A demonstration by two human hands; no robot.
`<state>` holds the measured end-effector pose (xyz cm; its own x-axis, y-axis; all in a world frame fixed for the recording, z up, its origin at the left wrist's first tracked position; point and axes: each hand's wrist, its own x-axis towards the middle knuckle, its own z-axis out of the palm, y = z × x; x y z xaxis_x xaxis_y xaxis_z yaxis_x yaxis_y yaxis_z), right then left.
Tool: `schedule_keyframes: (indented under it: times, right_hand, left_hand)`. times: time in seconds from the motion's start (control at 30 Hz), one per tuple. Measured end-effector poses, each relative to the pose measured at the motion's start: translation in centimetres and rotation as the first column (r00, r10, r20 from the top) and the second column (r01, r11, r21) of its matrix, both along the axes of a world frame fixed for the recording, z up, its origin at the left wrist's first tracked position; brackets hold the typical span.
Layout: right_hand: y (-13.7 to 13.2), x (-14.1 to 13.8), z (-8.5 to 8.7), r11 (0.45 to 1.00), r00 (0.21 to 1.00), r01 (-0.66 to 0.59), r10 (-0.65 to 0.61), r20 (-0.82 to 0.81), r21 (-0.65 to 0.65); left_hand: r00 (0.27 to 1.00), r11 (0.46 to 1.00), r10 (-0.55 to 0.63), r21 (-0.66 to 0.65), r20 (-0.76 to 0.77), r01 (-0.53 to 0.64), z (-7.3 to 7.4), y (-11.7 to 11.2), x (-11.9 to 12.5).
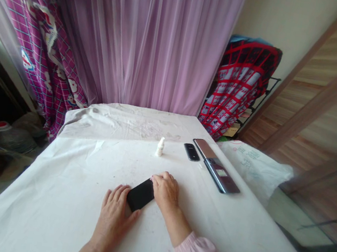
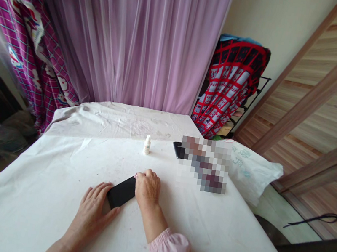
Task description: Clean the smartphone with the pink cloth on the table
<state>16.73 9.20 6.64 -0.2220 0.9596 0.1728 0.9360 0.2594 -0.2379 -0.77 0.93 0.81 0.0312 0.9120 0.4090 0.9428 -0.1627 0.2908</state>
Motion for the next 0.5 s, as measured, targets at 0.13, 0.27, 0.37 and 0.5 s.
schedule_keyframes:
  times: [0.13, 0.27, 0.37, 0.5]
  right_hand:
    - [-0.09, 0.06, 0.16, 0.999, 0.999, 0.034, -0.033, 0.016, -0.023]
    - [-0.32, 0.09, 0.47, 0.998, 0.998, 0.047, -0.046, 0.034, -0.034]
    - [-0.44, 0.09, 0.58, 0.998, 0.999, 0.043, -0.042, 0.027, -0.04]
    - [-0.82, -0.15, 0.71, 0.998, 1.0, 0.019, -0.019, 0.017, -0.053]
  left_hand:
    - [1.0, 1.0, -0.003, 0.004, -0.006, 0.003, 0.04, -0.02, -0.05]
    - [1.0, 1.0, -0.008, 0.002, -0.005, 0.008, 0.25, 0.02, 0.0]
    - [1.0, 1.0, -0.002, 0.008, -0.004, 0.002, 0.22, 0.04, 0.01]
    - [1.0, 1.0, 0.0, 0.012, -0.009, 0.001, 0.07, 0.06, -0.06]
